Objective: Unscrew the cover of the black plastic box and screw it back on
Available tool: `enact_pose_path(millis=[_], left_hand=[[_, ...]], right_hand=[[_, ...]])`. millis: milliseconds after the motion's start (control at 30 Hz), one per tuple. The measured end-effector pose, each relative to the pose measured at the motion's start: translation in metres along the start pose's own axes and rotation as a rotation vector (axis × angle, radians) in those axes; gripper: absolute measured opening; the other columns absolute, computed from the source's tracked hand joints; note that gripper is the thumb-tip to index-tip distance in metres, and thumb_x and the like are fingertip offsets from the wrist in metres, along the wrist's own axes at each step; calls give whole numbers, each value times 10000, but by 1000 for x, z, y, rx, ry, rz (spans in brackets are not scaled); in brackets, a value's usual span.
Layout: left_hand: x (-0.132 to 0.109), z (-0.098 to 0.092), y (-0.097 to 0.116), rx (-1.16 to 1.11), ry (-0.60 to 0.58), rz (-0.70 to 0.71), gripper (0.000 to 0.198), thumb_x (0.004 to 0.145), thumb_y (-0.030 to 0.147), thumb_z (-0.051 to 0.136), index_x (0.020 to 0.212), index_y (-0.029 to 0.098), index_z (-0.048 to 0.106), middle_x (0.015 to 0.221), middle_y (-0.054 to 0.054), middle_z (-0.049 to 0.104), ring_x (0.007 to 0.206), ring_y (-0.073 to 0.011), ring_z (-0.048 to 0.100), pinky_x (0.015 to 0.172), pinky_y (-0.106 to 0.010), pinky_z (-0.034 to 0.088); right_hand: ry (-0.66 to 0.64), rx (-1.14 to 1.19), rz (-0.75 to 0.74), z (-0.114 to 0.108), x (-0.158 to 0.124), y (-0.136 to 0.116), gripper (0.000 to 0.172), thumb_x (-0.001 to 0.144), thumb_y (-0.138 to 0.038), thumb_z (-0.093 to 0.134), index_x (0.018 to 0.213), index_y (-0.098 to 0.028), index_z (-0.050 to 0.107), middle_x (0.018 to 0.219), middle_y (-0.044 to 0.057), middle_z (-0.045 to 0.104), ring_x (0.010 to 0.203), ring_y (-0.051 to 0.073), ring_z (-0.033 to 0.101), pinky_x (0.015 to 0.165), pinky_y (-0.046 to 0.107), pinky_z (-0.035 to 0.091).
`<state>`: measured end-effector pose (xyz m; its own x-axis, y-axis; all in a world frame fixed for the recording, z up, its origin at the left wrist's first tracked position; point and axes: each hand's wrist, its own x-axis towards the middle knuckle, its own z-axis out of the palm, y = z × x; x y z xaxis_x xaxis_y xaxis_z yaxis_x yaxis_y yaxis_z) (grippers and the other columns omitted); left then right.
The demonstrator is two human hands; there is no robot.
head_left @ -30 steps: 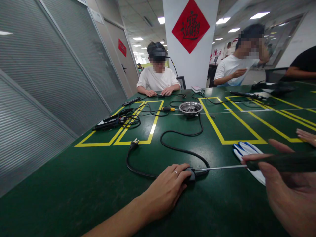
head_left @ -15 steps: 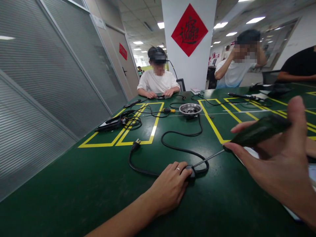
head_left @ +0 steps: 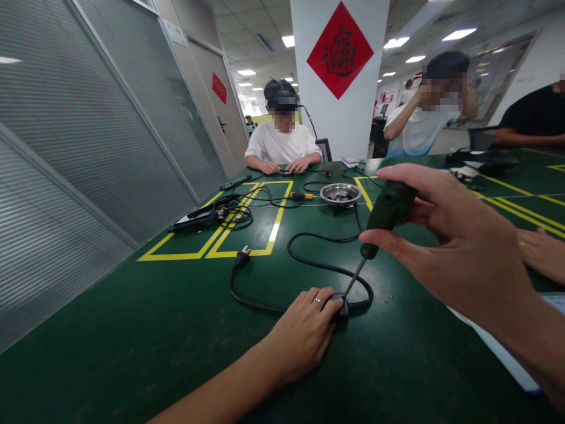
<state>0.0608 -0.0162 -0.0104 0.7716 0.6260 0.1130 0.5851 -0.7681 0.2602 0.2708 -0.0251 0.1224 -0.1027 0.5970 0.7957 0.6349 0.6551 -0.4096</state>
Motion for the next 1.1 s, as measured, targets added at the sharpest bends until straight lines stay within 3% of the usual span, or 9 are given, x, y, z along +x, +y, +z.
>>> enact_pose_path(millis=[167,333,500,667,867,1000,1100], left_hand=[[0,1,-1,-21,9,6,399,905,145,479,1292,205,399,1301,-113,452,1118,-276,469,956,-457,416],[0,1,-1,-23,5,14,389,903,144,479,1282,195,408,1302,-118,452,1112,-277,468,950,-459,413],[2,2,-2,-31,9,15,378,916,164,473,1288,185,407,1316,-121,446,1135,-280,456,970,-467,398],[2,6,-3,-27,4,-1,327,965,206,415,1291,193,405,1319,-107,451,1134,-266,460,973,-458,399],[2,7,-3,-29,16,-1,329,961,183,408,1290,182,405,1322,-109,451,1149,-264,453,985,-456,390],[0,6,-3,-44,31,-4,333,955,177,416,1287,191,413,1328,-101,454,1170,-261,447,1006,-449,375],[-1,7,-3,-59,40,-8,334,952,177,422,1285,194,418,1336,-98,452,1182,-258,443,1022,-442,364]], right_hand=[[-104,-20,-14,3,5,-9,502,861,-211,535,1344,-314,442,1281,-23,573,1123,186,591,962,352,509],[-7,-8,-49,5,5,-13,450,791,-267,655,1228,-271,549,1228,-19,587,1103,172,591,932,295,528],[-118,59,-15,3,4,-16,461,874,-192,525,1326,-257,463,1263,-16,585,1109,133,593,970,272,502],[11,17,-60,5,5,-15,435,768,-273,685,1187,-219,579,1151,11,623,1030,172,624,891,292,556],[-63,69,-47,9,2,-13,533,851,-178,558,1364,-248,434,1272,3,596,1085,175,615,944,319,537],[14,25,-45,9,1,-11,478,807,-228,639,1273,-255,535,1264,-14,598,1031,179,636,900,314,560],[6,-45,-53,7,1,-11,494,817,-211,620,1296,-272,516,1209,-15,631,1012,188,641,919,357,551]])
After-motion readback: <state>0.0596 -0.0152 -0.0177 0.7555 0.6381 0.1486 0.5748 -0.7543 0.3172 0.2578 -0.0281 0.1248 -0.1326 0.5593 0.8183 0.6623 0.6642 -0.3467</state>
